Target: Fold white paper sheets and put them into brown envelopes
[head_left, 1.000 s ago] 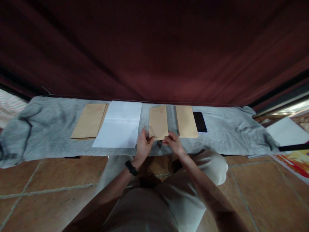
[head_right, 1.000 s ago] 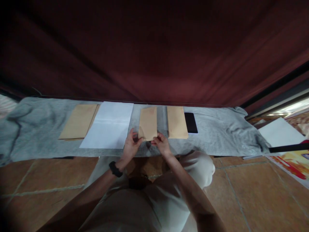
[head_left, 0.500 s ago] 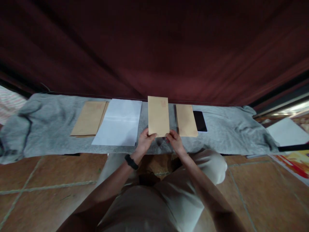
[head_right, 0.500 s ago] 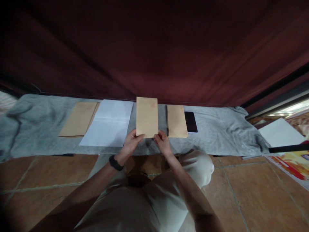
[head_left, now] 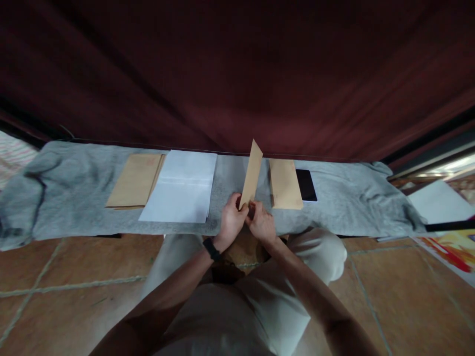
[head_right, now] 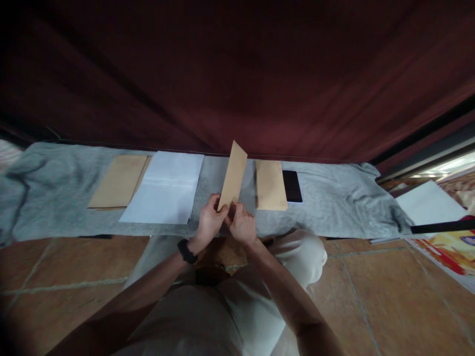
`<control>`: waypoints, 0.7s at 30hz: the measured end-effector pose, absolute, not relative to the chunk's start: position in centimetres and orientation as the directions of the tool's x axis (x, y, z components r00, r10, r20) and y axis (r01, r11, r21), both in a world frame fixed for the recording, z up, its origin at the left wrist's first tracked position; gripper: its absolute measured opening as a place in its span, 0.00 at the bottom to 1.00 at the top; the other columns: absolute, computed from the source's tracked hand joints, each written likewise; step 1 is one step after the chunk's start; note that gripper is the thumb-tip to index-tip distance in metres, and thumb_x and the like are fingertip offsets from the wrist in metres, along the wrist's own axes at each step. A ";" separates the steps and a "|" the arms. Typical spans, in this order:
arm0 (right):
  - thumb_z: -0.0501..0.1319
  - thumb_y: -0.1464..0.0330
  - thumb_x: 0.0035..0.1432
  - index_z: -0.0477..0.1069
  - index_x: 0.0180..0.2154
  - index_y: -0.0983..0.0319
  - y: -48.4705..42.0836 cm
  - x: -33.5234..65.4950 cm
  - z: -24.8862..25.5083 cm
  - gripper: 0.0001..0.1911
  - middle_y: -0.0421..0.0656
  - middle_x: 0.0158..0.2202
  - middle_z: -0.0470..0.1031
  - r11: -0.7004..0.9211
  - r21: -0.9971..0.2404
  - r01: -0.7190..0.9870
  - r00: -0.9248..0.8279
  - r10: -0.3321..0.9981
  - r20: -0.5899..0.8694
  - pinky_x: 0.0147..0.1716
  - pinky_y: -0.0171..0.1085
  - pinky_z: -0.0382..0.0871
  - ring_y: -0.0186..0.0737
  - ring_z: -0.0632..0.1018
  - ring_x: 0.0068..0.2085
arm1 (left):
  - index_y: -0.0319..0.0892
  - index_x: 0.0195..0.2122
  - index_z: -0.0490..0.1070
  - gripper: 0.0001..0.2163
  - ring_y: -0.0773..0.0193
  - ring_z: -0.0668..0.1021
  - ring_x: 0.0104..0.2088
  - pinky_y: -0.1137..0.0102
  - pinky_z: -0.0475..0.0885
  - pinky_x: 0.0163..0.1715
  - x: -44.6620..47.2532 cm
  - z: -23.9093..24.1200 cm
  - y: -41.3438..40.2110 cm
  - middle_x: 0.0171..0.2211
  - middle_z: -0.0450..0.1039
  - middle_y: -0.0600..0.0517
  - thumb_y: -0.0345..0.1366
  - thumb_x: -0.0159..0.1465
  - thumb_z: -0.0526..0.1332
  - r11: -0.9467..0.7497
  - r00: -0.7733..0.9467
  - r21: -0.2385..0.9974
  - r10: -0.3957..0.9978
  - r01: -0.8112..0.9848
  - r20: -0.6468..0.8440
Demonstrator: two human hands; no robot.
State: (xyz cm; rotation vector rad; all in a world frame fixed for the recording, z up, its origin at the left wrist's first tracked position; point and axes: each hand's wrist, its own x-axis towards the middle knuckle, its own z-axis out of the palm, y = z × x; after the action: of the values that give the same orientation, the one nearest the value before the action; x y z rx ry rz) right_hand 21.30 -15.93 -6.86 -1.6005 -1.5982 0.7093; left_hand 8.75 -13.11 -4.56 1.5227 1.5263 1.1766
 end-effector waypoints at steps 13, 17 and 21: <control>0.60 0.63 0.63 0.72 0.31 0.57 -15.3 22.4 -7.1 0.08 0.46 0.27 0.75 -0.067 -0.878 0.474 0.179 0.984 0.021 0.36 0.38 0.69 0.45 0.79 0.33 | 0.43 0.57 0.67 0.24 0.58 0.77 0.47 0.66 0.74 0.44 9.0 -5.5 -14.4 0.51 0.72 0.45 0.42 0.61 0.68 -0.211 0.028 0.917 0.976 0.338 0.214; 0.64 0.54 0.60 0.71 0.28 0.56 -14.7 22.4 -7.1 0.15 0.42 0.23 0.75 -0.102 -0.957 0.271 0.215 0.976 -0.043 0.30 0.37 0.70 0.42 0.78 0.28 | 0.42 0.57 0.68 0.24 0.58 0.77 0.48 0.66 0.74 0.44 7.8 -7.5 -13.6 0.50 0.73 0.44 0.41 0.61 0.67 -0.021 -0.141 0.970 0.988 0.243 0.057; 0.63 0.45 0.57 0.72 0.35 0.57 -14.4 21.6 -7.0 0.22 0.40 0.23 0.78 -0.166 -0.986 -0.022 0.122 0.978 -0.168 0.26 0.36 0.73 0.39 0.77 0.23 | 0.41 0.48 0.73 0.19 0.64 0.78 0.33 0.69 0.74 0.35 7.1 -7.6 -12.9 0.34 0.77 0.52 0.43 0.59 0.67 0.256 -0.026 0.967 0.966 -0.017 -0.256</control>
State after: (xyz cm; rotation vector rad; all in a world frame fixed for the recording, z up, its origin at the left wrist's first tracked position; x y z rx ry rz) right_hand 21.60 -14.40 -6.96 -1.3787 -1.0237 1.2421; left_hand 7.07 -12.86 -7.56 0.9931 1.3311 1.0425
